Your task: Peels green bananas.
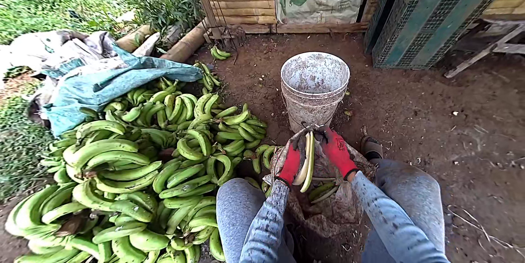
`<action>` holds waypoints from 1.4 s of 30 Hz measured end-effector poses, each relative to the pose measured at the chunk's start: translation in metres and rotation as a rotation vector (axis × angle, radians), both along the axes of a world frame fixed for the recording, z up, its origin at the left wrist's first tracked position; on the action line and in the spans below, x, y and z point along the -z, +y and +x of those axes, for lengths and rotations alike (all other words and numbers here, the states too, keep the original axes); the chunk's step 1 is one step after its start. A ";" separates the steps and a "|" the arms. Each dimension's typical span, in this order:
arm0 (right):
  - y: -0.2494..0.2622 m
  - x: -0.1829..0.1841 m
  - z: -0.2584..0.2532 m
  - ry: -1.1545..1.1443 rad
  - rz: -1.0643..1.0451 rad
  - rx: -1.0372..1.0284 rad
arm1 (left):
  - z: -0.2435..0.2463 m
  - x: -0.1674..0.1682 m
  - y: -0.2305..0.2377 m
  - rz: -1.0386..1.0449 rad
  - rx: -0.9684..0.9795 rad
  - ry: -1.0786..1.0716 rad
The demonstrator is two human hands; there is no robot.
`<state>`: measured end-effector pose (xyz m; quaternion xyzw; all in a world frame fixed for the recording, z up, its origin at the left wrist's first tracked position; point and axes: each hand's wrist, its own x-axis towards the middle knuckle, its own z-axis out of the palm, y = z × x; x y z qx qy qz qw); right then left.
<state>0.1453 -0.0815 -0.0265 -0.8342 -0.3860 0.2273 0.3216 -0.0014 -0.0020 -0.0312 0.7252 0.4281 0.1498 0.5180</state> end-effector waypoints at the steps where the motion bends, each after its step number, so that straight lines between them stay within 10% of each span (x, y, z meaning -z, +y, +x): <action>1: 0.000 0.005 0.006 0.011 0.007 0.033 | 0.000 0.004 0.001 -0.033 0.029 0.021; 7: -0.045 -0.022 -0.005 0.039 0.285 -0.465 | -0.016 0.017 0.035 -0.773 -0.192 -0.827; 10: -0.051 -0.026 -0.007 -0.114 0.212 -0.608 | -0.012 0.001 0.030 -0.916 -0.209 -0.928; 18: -0.017 0.004 -0.017 -0.065 0.135 -0.073 | -0.021 0.034 0.014 -0.057 -0.073 -0.181; 23: -0.024 0.009 0.001 -0.004 0.256 0.139 | 0.010 -0.036 0.005 0.006 -0.077 -0.286; 27: -0.028 0.010 -0.006 -0.019 0.401 0.117 | 0.075 -0.124 0.075 0.528 0.098 -0.520; 31: -0.033 -0.005 -0.011 -0.054 0.459 0.079 | 0.108 -0.168 0.157 0.920 0.053 -0.237; 34: -0.041 -0.021 -0.012 -0.051 0.552 0.089 | 0.067 -0.087 0.188 0.739 -0.202 -0.237; 39: -0.043 -0.035 -0.009 -0.058 0.689 0.101 | -0.001 0.127 0.177 0.052 0.018 0.919; 42: -0.043 -0.037 -0.008 -0.037 0.719 0.104 | -0.016 0.190 0.153 -0.003 -0.052 1.061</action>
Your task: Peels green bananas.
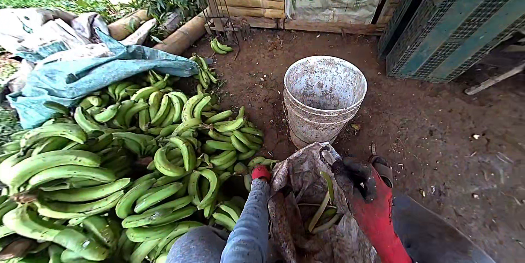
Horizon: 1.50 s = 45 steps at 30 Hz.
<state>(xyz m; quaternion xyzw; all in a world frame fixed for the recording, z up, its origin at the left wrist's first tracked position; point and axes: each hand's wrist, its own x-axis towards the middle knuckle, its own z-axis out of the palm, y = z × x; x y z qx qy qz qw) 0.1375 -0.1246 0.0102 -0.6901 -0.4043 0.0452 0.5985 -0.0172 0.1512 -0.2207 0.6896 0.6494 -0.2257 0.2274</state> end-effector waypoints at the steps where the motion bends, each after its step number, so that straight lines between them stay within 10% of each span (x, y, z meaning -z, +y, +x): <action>1: 0.000 0.001 0.000 0.001 0.004 -0.004 | -0.004 0.011 -0.004 0.053 -0.049 -0.013; 8: 0.001 -0.002 -0.005 0.034 -0.252 -0.006 | 0.003 -0.073 0.016 0.322 -0.231 -0.354; 12: 0.006 -0.003 -0.017 0.052 -0.371 -0.122 | 0.006 -0.159 0.011 0.506 -0.412 -1.268; 16: 0.006 -0.006 -0.033 0.060 -0.253 -0.357 | 0.004 -0.237 -0.035 0.148 -0.147 -1.995; 23: -0.019 -0.016 -0.061 0.536 0.016 -0.623 | 0.002 -0.284 -0.117 0.015 -0.018 -1.893; 35: -0.042 0.030 -0.062 0.629 -0.214 -0.694 | 0.014 -0.217 -0.146 -0.378 -0.528 -1.726; 45: -0.032 0.064 -0.072 1.076 -0.142 -0.439 | 0.012 -0.181 -0.164 0.142 -0.300 -1.611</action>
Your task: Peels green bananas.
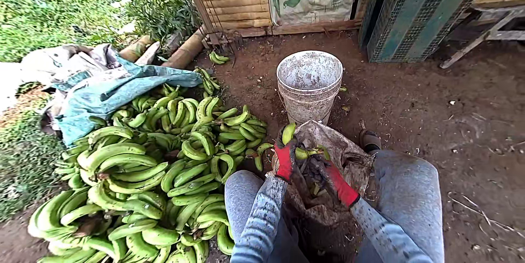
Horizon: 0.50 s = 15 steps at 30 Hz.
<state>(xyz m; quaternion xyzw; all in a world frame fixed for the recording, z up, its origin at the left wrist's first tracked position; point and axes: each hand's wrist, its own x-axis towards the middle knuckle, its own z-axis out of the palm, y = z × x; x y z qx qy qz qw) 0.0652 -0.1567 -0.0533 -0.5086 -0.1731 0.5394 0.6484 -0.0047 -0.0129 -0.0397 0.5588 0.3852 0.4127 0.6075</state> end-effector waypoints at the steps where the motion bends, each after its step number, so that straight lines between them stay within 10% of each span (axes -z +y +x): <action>1: 0.004 0.010 -0.002 -0.038 -0.047 0.040 | -0.001 0.003 -0.005 0.089 0.035 0.120; 5: 0.010 0.064 0.000 -0.426 -0.358 -0.061 | 0.002 0.003 -0.013 0.218 0.254 0.646; 11: -0.010 0.096 -0.018 -0.754 -0.644 -0.978 | -0.012 0.043 0.015 0.040 0.351 0.910; 15: 0.004 0.009 0.029 -0.820 -0.637 -0.419 | -0.024 0.039 0.029 -0.088 0.165 0.462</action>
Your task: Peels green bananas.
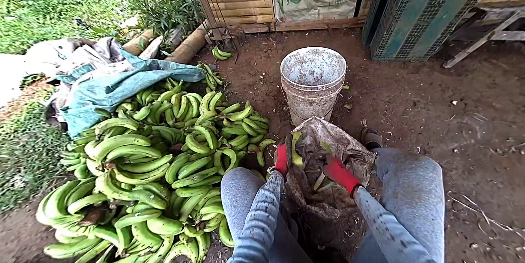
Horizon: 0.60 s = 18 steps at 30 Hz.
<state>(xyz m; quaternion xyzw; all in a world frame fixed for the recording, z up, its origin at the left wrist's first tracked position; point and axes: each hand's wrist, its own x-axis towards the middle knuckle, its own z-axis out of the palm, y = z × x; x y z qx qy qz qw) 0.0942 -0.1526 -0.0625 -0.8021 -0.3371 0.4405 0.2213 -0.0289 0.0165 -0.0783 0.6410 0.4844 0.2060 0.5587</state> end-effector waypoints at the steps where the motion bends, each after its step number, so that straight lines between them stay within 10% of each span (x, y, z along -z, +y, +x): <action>1: 0.003 -0.021 0.014 -0.021 0.124 0.052 | -0.002 -0.009 -0.001 -0.036 -0.009 -0.107; 7: 0.001 -0.071 0.021 -0.089 0.355 -0.426 | 0.000 -0.034 -0.013 -0.219 0.089 -0.453; 12: 0.022 -0.043 0.033 -0.457 0.196 -0.180 | 0.003 0.005 -0.040 -0.283 -0.033 -0.457; 18: 0.030 -0.038 0.047 -0.300 0.276 0.004 | -0.007 -0.004 -0.040 -0.096 -0.106 -0.218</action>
